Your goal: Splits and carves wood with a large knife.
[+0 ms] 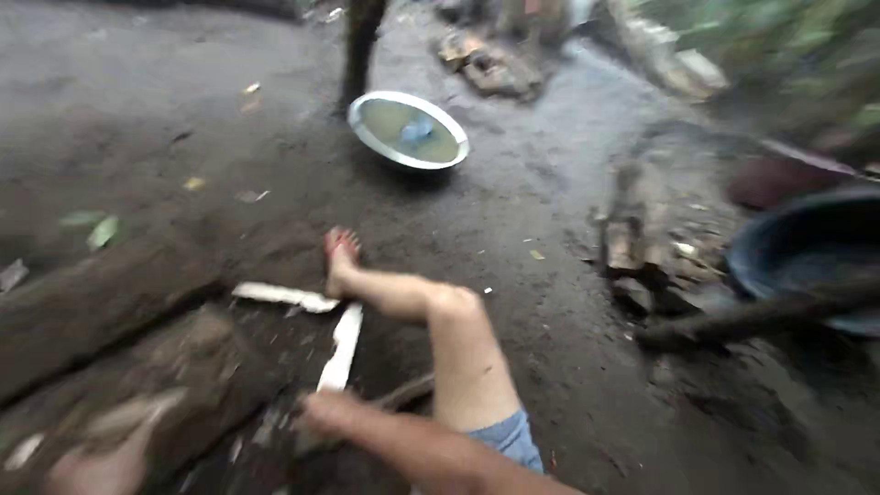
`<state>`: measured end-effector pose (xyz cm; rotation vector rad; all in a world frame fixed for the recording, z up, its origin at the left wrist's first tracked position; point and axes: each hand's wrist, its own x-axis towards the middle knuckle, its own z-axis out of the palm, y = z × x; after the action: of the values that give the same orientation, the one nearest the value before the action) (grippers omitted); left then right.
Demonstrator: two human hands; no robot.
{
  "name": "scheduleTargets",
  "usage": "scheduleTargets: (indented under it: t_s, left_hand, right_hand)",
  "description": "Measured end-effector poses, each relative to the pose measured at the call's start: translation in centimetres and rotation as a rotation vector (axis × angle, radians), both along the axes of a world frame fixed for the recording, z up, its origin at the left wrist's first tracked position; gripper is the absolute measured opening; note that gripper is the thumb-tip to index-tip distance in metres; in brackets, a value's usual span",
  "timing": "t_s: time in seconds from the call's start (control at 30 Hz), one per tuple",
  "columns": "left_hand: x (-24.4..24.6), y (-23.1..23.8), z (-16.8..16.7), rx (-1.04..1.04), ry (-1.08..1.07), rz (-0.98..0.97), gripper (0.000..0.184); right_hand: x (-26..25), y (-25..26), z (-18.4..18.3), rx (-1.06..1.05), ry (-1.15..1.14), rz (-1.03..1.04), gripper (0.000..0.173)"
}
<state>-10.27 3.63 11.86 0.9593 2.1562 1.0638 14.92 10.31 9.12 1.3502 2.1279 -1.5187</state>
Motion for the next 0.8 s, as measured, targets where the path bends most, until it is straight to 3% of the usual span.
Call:
scheduleTargets:
  t_s: [0.07, 0.1, 0.3, 0.47, 0.53, 0.67, 0.8]
  left_hand:
    - [2.5, 0.2, 2.6, -0.155, -0.010, 0.217, 0.061]
    - [2.5, 1.0, 2.5, -0.169, -0.018, 0.279, 0.058]
    - [-0.5, 2.3, 1.2, -0.037, 0.030, 0.256, 0.046]
    - [-0.4, 3.0, -3.4, 0.052, -0.034, 0.228, 0.039]
    - [-1.2, 3.4, -3.5, 0.048, -0.051, 0.221, 0.036]
    - [-1.6, 3.4, -3.4, -0.140, -0.040, 0.190, 0.042]
    - [-0.6, 4.0, -2.4, -0.241, 0.023, 0.153, 0.040]
  right_hand:
    - [-0.3, -1.2, 2.5, 0.008, -0.102, 0.050, 0.044]
    - [-1.1, -1.1, 1.8, 0.044, -0.154, 0.082, 0.044]
    - [-4.2, -1.0, -1.8, 0.271, -0.183, 0.144, 0.038]
    - [-1.8, 0.2, -11.1, 0.124, -0.353, 0.107, 0.040]
    - [-1.2, 1.6, -12.8, 0.041, -0.334, 0.108, 0.041]
    - [0.1, 2.0, -12.0, -0.089, -0.118, 0.026, 0.041]
    - [-0.2, 0.4, -7.3, 0.069, -0.106, -0.020, 0.041]
